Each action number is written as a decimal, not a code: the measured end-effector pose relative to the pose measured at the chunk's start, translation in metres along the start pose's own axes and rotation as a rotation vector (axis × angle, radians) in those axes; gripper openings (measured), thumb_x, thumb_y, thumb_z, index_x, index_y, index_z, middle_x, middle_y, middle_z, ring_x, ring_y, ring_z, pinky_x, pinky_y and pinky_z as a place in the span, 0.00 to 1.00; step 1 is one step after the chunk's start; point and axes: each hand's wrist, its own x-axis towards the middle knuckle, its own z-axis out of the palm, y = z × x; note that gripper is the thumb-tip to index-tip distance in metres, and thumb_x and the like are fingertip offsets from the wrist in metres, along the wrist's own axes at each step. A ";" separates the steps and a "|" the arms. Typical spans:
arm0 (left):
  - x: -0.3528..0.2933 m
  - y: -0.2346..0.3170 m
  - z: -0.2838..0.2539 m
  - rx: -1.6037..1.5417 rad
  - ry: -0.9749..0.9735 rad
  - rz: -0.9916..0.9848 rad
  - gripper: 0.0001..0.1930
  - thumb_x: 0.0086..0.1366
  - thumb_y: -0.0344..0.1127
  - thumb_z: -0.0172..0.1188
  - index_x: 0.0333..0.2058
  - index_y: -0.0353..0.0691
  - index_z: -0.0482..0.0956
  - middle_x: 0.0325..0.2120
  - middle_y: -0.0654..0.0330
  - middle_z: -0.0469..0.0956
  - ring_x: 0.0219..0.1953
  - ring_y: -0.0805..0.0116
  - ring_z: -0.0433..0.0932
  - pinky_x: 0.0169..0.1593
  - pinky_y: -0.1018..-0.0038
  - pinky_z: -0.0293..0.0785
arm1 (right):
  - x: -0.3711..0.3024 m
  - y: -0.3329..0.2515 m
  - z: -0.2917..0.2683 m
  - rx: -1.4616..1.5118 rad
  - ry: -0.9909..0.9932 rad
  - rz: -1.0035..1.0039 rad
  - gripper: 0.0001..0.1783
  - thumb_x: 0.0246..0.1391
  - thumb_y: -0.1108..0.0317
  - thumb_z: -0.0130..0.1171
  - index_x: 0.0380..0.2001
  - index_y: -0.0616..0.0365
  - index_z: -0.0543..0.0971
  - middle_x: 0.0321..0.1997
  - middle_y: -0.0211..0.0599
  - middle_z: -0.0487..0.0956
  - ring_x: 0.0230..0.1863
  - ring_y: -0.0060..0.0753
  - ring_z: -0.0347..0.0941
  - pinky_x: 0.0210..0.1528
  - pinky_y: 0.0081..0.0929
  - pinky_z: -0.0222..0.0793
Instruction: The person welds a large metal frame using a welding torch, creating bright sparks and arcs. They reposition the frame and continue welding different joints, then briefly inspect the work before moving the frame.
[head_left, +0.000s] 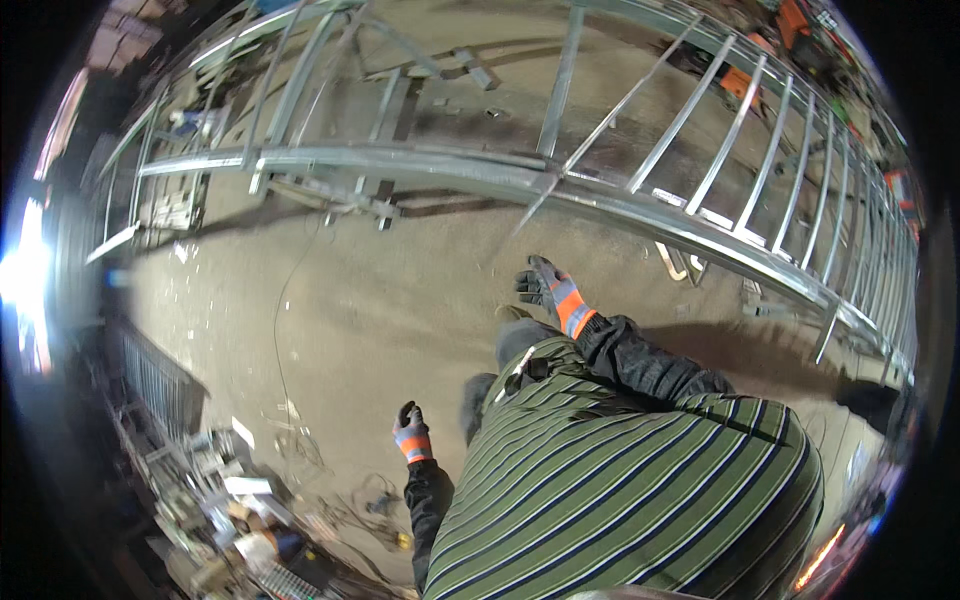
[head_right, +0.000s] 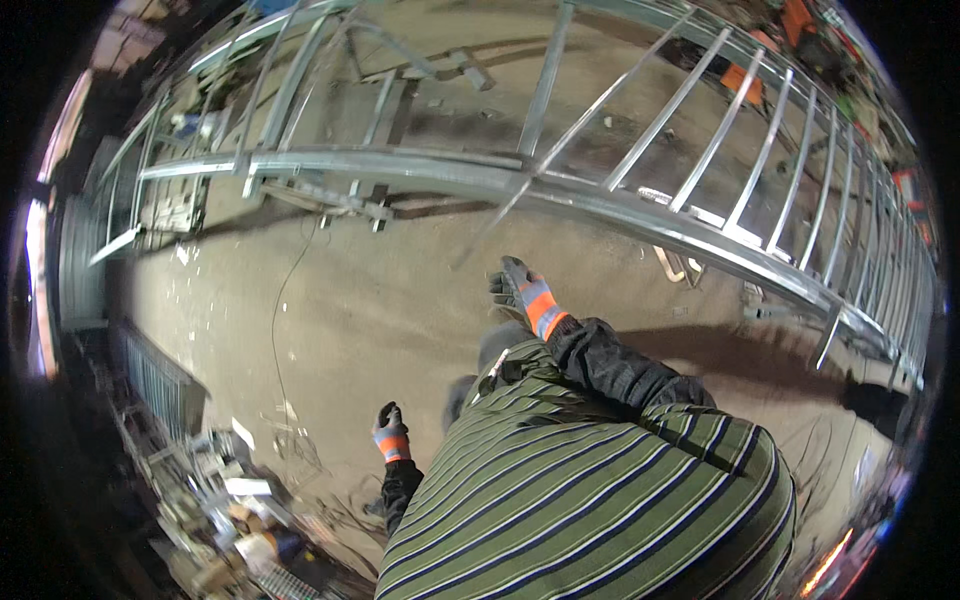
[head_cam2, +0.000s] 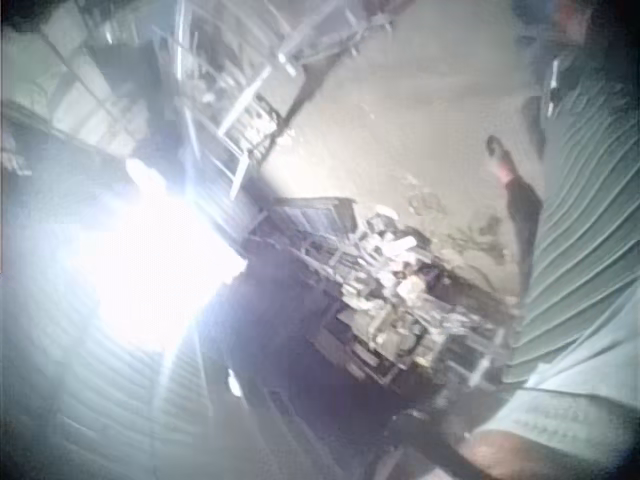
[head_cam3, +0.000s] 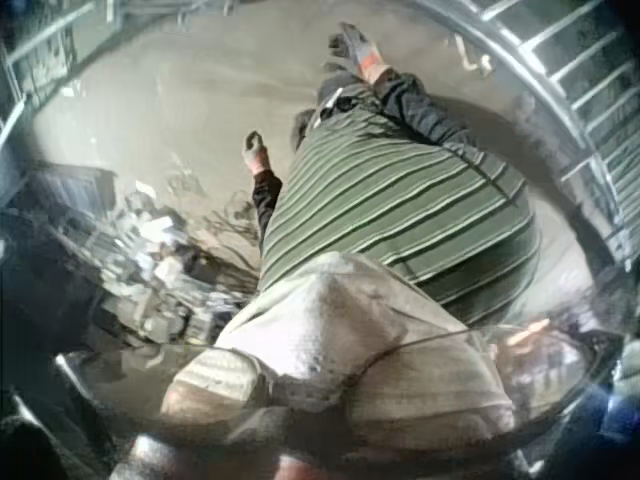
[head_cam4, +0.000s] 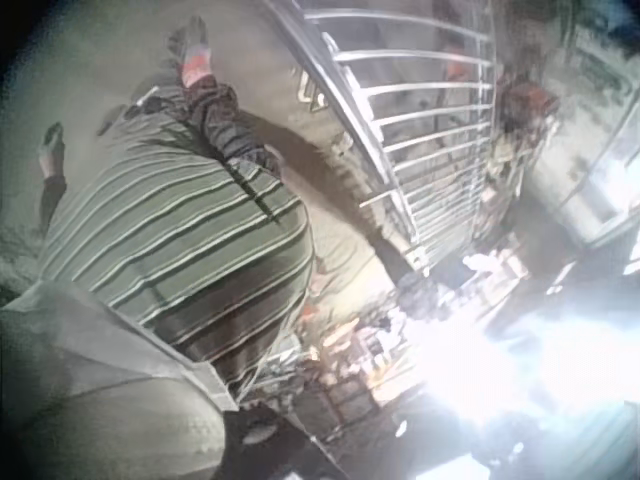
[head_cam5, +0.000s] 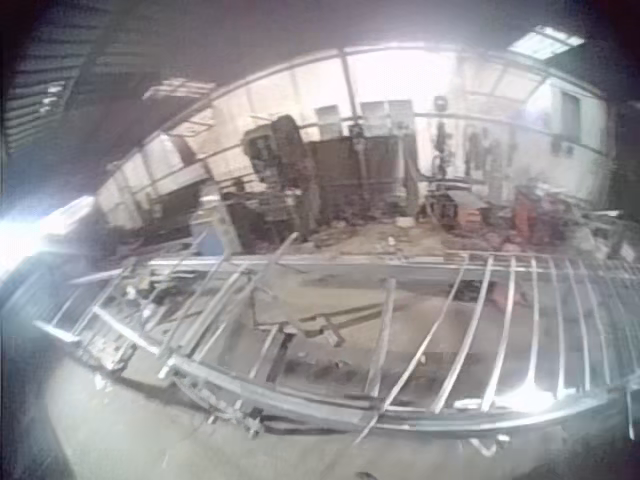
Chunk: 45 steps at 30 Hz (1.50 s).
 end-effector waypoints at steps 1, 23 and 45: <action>0.008 0.023 0.003 -0.095 -0.089 -0.076 0.12 0.68 0.33 0.63 0.48 0.43 0.85 0.18 0.67 0.74 0.17 0.77 0.69 0.21 0.76 0.64 | -0.002 -0.007 0.013 0.075 -0.004 -0.013 0.22 0.69 0.52 0.57 0.55 0.55 0.80 0.41 0.35 0.85 0.38 0.32 0.81 0.39 0.34 0.79; 0.173 0.591 0.411 0.546 -1.258 1.920 0.19 0.67 0.39 0.62 0.54 0.40 0.81 0.46 0.48 0.83 0.46 0.52 0.83 0.50 0.61 0.79 | 0.038 0.019 0.090 -0.229 0.663 -0.234 0.40 0.57 0.39 0.66 0.56 0.67 0.74 0.34 0.54 0.85 0.31 0.44 0.85 0.38 0.39 0.79; -0.057 0.587 0.866 0.306 -1.626 -0.158 0.34 0.60 0.79 0.57 0.31 0.49 0.67 0.09 0.74 0.47 0.07 0.73 0.48 0.13 0.74 0.46 | 0.040 0.022 0.136 -0.103 0.865 -0.125 0.20 0.56 0.51 0.69 0.36 0.59 0.83 0.29 0.42 0.83 0.31 0.32 0.78 0.38 0.35 0.74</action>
